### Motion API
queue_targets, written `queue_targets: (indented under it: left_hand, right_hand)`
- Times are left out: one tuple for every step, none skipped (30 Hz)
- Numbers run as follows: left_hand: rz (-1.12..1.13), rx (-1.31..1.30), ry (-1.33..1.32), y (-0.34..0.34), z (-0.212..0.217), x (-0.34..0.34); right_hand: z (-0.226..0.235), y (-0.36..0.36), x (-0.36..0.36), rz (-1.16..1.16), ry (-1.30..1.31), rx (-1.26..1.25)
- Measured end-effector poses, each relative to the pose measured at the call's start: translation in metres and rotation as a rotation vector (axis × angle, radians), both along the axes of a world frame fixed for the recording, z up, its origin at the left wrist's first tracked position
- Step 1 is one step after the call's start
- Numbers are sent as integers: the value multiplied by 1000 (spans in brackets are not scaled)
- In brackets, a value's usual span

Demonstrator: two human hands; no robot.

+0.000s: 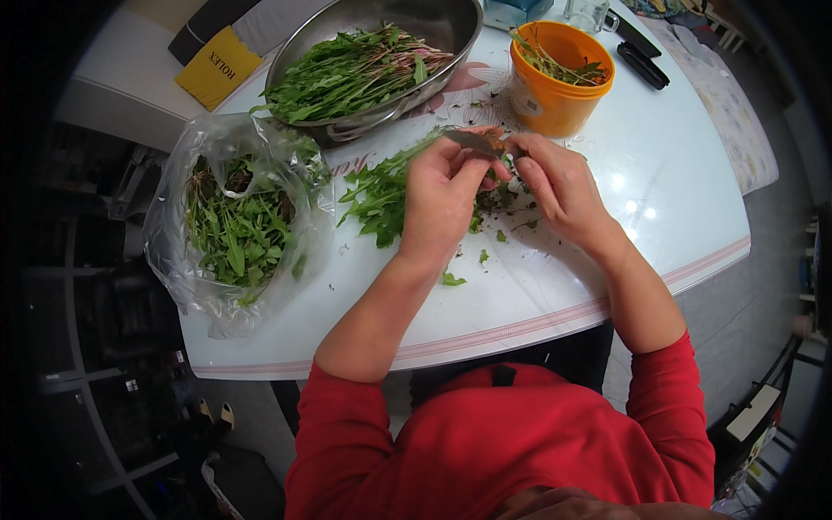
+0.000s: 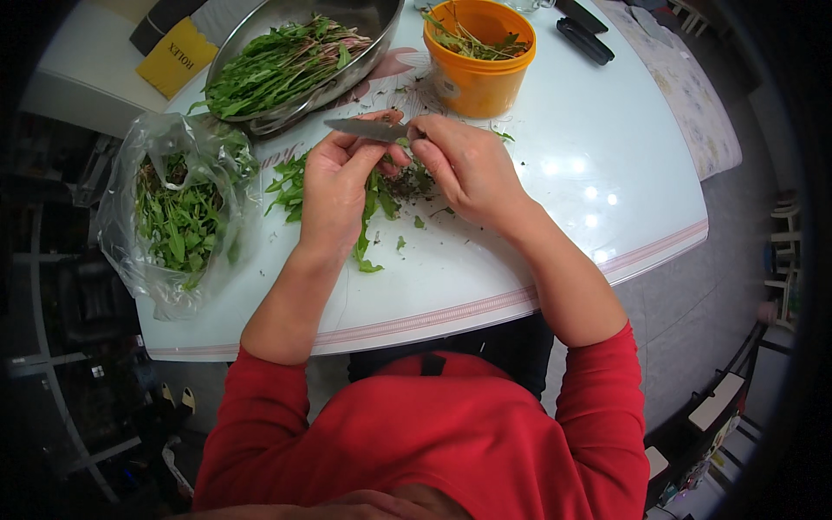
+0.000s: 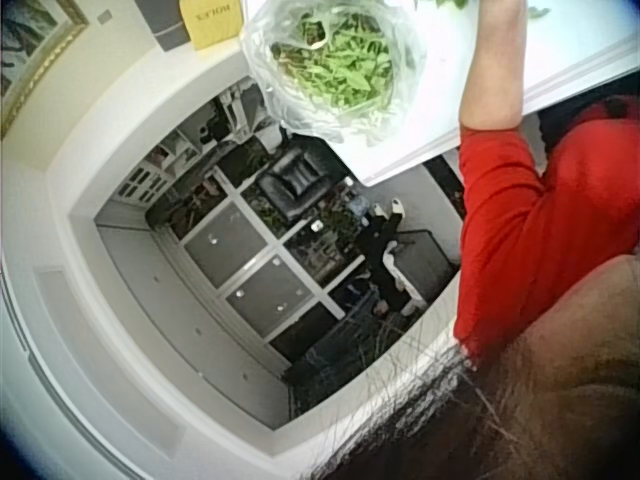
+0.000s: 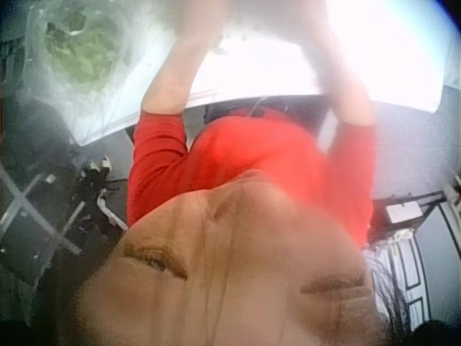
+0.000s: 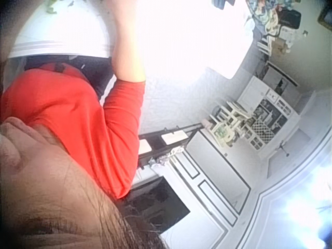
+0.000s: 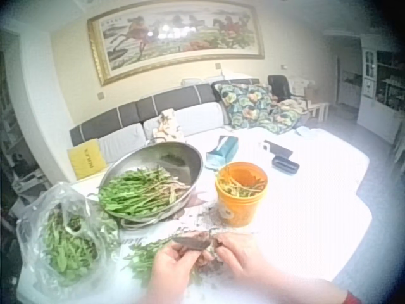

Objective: The person trims the root ends of leafy green vegetables using a small knife and places the trimmed pieces into a yellow container. They repeatedly pick up bunches from a plastic bag, cut the ends, and set the cleaned greens aside on the table.

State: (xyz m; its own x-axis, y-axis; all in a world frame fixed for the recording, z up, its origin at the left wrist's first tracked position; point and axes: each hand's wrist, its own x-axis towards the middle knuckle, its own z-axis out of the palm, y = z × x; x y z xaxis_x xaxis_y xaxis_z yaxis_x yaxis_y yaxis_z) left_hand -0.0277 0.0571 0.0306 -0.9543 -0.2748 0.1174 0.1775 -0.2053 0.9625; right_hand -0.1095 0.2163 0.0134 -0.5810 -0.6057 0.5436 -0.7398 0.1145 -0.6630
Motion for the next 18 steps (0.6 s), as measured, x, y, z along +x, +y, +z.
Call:
queue_targets:
  left_hand:
    - [8, -7, 10, 0, 0, 0]
    - [5, -11, 9, 0, -1, 0]
    - [1, -15, 8, -1, -1, 0]
    - [-2, -19, 7, -1, 0, 0]
    - [-7, -21, 4, -1, 0, 0]
    - [-12, -22, 1, 0, 1, 0]
    - [-18, -24, -3, 0, 1, 0]
    - [-22, -15, -2, 0, 1, 0]
    - [-26, -7, -1, 0, 1, 0]
    - [-31, 1, -1, 0, 1, 0]
    - [-32, 6, -1, 0, 1, 1]
    - [-33, 12, -2, 0, 1, 1]
    - [-33, 17, -2, 0, 1, 1]
    - [-34, 21, -1, 0, 1, 1]
    - [-34, 25, 0, 0, 0, 1]
    - [-34, 30, 0, 0, 0, 1]
    - [-39, 31, 2, 0, 0, 0]
    - [-44, 33, 4, -1, 0, 0]
  right_hand:
    - [0, -1, 1, 10, 6, 1]
    - [0, -2, 1, 19, 12, 2]
    - [0, -3, 2, 29, 19, 2]
    - [0, -3, 1, 15, 27, 10]
    - [-1, -3, 1, 1, 36, 18]
    - [-2, -2, 1, -14, 44, 26]
    - [-2, -3, 0, -24, 59, 22]
    - [-3, -3, 0, -33, 74, 19]
    - [-3, -3, 0, -43, 89, 15]
    - [-3, -3, 0, -44, 98, 19]
    - [-3, -3, 0, -46, 108, 22]
    - [-3, -3, -1, -48, 118, 25]
    - [-4, -3, -1, -52, 128, 22]
    - [-4, -3, -1, -56, 138, 19]
    - [-5, -4, -2, -59, 148, 17]
    - [-5, -4, -2, -67, 157, 22]
    - [-6, -4, -3, -76, 165, 27]
    - [-7, -4, -3, -84, 173, 31]
